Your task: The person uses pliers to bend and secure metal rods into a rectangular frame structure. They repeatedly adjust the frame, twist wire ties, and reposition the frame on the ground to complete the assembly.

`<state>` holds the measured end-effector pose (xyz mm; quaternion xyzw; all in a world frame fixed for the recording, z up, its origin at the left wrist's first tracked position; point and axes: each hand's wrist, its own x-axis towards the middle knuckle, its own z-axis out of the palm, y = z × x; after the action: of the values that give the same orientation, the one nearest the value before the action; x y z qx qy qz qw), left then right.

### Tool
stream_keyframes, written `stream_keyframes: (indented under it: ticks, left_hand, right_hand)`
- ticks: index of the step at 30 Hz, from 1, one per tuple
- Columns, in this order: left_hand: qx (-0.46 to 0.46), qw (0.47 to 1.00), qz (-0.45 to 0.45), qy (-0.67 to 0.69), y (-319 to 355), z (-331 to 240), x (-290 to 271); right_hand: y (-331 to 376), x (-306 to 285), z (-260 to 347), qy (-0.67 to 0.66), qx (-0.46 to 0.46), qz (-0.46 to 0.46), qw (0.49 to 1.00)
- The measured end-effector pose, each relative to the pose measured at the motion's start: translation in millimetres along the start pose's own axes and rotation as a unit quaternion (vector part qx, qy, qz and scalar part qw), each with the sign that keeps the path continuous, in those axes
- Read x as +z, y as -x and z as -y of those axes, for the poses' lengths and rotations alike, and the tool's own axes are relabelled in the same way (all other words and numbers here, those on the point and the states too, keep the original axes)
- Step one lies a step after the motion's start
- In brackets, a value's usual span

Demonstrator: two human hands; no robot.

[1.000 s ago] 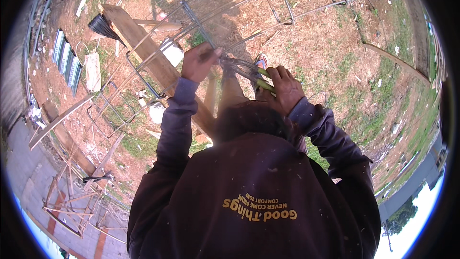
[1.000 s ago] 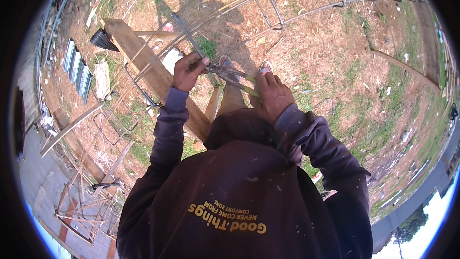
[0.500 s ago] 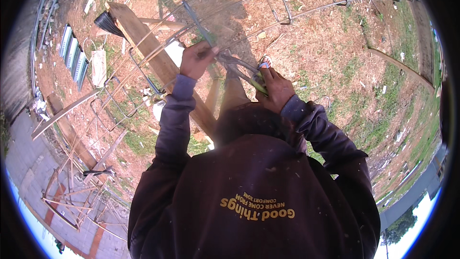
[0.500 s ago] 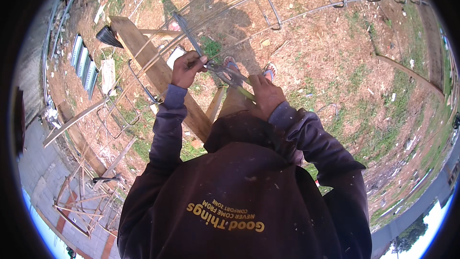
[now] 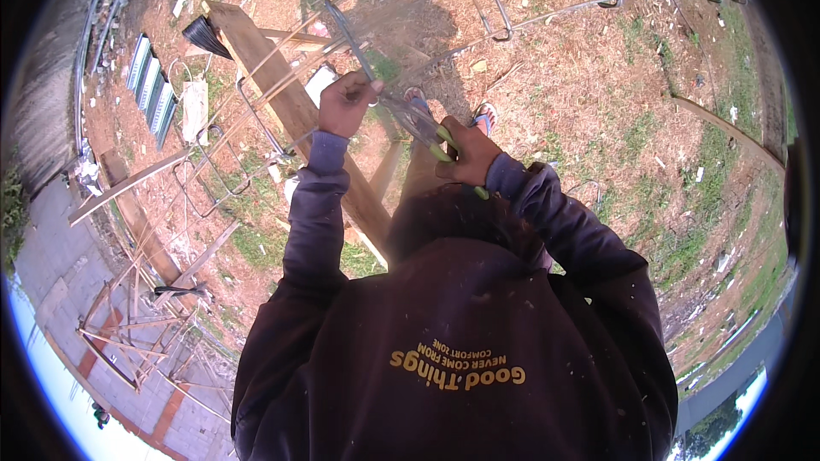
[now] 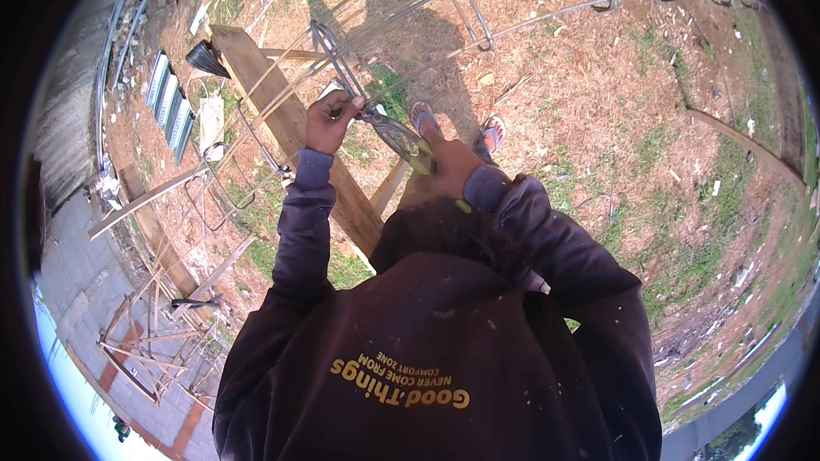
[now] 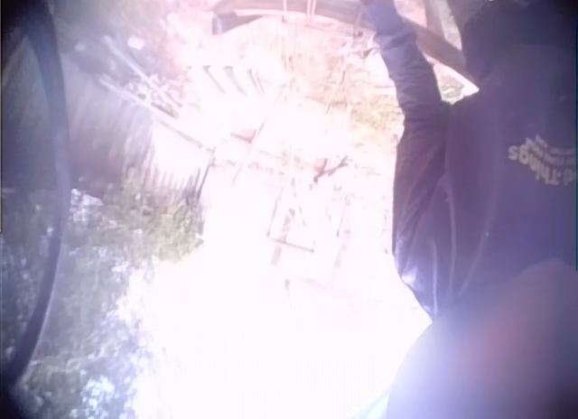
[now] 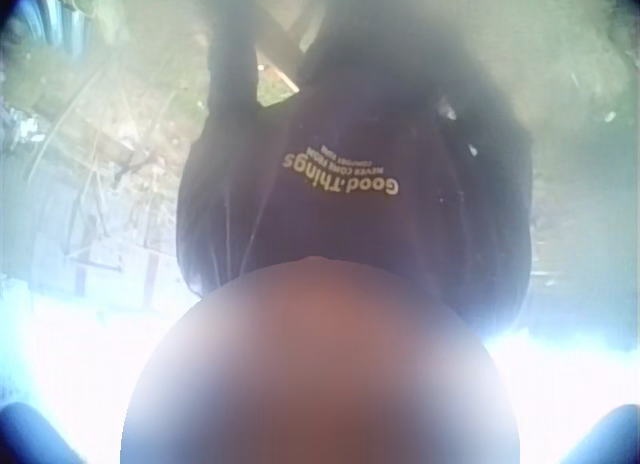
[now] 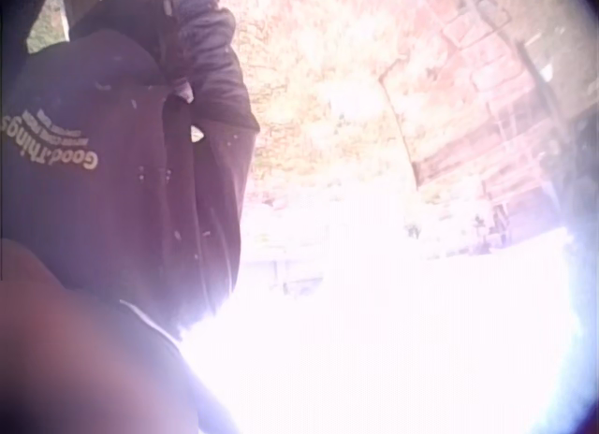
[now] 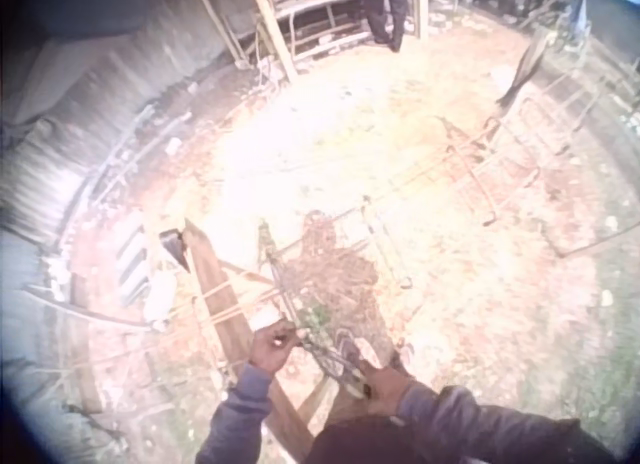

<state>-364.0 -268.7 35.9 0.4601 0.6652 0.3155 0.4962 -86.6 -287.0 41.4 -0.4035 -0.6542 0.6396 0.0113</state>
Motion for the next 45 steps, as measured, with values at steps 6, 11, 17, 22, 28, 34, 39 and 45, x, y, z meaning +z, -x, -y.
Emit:
stream_keyframes:
  ticks: [6,11,17,22,28,34,39,45]
  left_hand:
    - [0.196,0.899,-0.308,-0.244,27,-9,26]
    - [-0.061,0.945,-0.303,0.11,80,-33,72]
    - [-0.034,0.962,-0.207,0.177,95,-82,118]
    - [0.09,0.978,-0.154,0.111,64,-120,138]
    - [0.053,0.997,0.022,0.043,39,-130,128]
    - [0.047,0.984,-0.169,0.0,9,-141,117]
    - [0.117,0.963,-0.218,0.111,-33,-174,118]
    - [0.095,0.961,-0.191,0.175,-76,-212,143]
  right_hand:
    - [-22,-2,-8,-0.146,0.097,0.084,0.981]
    - [-21,-23,-9,-0.289,0.083,0.182,0.936]
    - [27,-30,-4,0.013,-0.048,-0.096,0.994]
    - [63,-70,-28,-0.338,-0.124,-0.034,0.932]
    - [95,-165,-22,-0.578,-0.209,-0.079,0.785]
    - [20,-284,13,0.094,0.089,-0.465,0.876]
    - [-29,-305,7,0.284,0.046,-0.483,0.827]
    - [-9,-285,63,0.251,-0.162,-0.48,0.825]
